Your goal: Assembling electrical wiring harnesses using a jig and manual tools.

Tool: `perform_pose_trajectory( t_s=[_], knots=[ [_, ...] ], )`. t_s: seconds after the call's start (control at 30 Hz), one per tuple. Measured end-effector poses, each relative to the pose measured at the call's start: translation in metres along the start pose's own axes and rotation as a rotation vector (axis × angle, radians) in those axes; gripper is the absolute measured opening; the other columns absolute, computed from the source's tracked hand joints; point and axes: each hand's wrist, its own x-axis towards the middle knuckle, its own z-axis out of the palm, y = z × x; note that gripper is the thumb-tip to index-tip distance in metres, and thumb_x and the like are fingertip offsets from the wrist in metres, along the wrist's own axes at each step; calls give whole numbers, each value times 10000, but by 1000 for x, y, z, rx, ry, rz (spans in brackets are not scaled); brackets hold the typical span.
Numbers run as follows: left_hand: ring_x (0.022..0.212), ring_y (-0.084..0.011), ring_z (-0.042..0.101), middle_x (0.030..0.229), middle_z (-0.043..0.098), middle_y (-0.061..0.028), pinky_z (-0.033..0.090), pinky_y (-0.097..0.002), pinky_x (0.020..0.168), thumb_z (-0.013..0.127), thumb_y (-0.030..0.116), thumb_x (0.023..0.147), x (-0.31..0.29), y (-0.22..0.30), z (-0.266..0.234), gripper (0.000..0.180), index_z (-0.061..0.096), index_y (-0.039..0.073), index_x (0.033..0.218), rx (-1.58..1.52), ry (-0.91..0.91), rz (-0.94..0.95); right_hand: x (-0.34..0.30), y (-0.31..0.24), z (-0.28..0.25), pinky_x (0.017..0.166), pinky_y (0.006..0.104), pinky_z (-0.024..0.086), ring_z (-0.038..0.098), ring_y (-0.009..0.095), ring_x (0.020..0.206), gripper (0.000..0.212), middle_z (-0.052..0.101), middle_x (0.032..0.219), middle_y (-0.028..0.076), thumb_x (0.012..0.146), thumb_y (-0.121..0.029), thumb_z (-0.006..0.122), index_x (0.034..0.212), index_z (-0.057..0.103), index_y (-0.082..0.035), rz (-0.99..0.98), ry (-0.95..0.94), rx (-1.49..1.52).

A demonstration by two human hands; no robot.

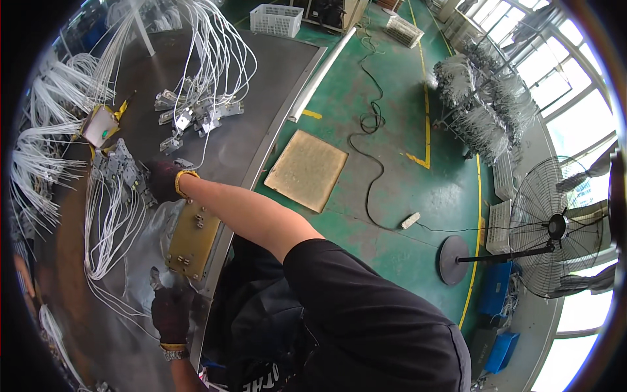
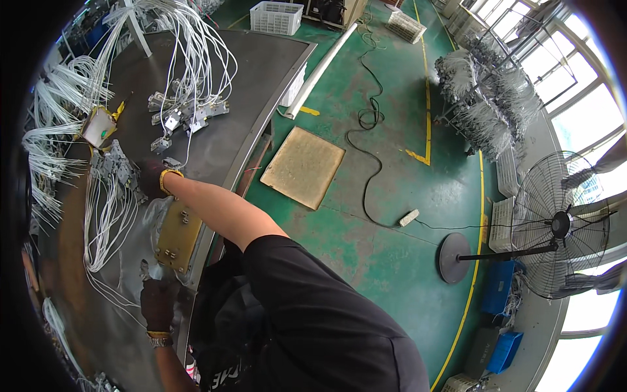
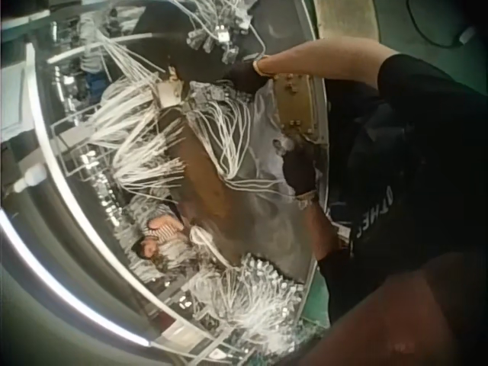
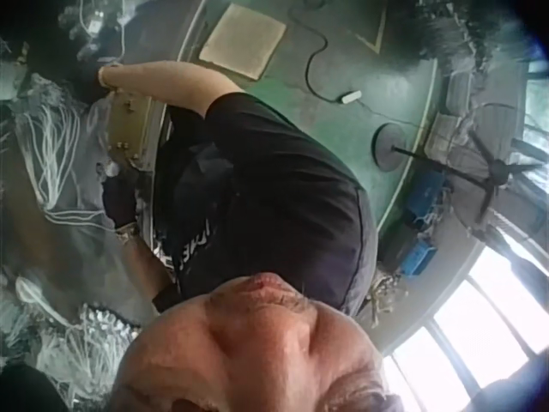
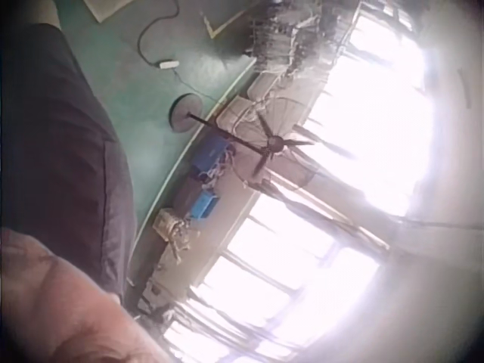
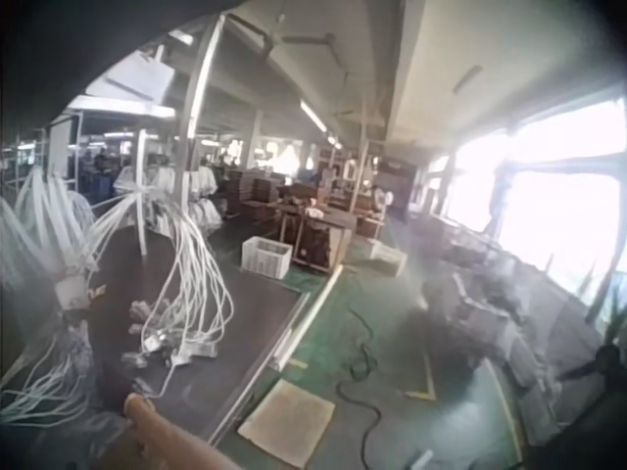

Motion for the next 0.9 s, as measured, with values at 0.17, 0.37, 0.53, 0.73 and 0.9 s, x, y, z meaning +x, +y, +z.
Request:
perform_pose_trajectory(
  t_s=[0.17, 0.37, 0.53, 0.73, 0.9],
  knots=[
    [860, -386, 680, 914, 694, -164, 529, -487, 754, 817, 363, 809, -2, -18, 4, 342, 695, 63, 916, -24, 92, 28, -28, -19, -3, 679, 501, 605, 741, 334, 924, 676, 708, 1136, 227, 822, 13, 667, 1462, 511, -138, 179, -150, 506],
    [827, -352, 682, 883, 696, -142, 532, -462, 744, 828, 332, 803, -8, -4, 0, 311, 682, 66, 870, -25, 124, -65, -20, -23, -4, 909, 483, 573, 698, 372, 1095, 692, 696, 1227, 216, 804, -68, 730, 1458, 510, -113, 46, 235, -92],
    [815, -331, 686, 862, 696, -130, 534, -444, 734, 849, 328, 786, -8, -11, 8, 305, 681, 79, 841, -104, 111, 20, -1, -3, -2, 932, 456, 563, 687, 372, 1115, 604, 711, 1180, 220, 832, -110, 692, 1414, 540, -62, -11, 14, -65],
    [793, -332, 697, 874, 716, -134, 538, -451, 707, 858, 328, 791, -7, -15, 6, 335, 682, 56, 879, -102, 237, 76, -47, -34, -3, 645, 364, 607, 709, 229, 672, 456, 712, 854, 152, 858, -78, 637, 1308, 611, -15, 140, -208, 398],
    [786, -355, 706, 911, 736, -155, 540, -464, 697, 853, 348, 786, 21, 2, -5, 396, 676, 34, 949, -108, 212, -23, -125, -47, -8, 549, 390, 546, 682, 220, 653, 280, 656, 753, 90, 842, -115, 678, 1074, 614, 28, 163, -265, 580]
  ],
)
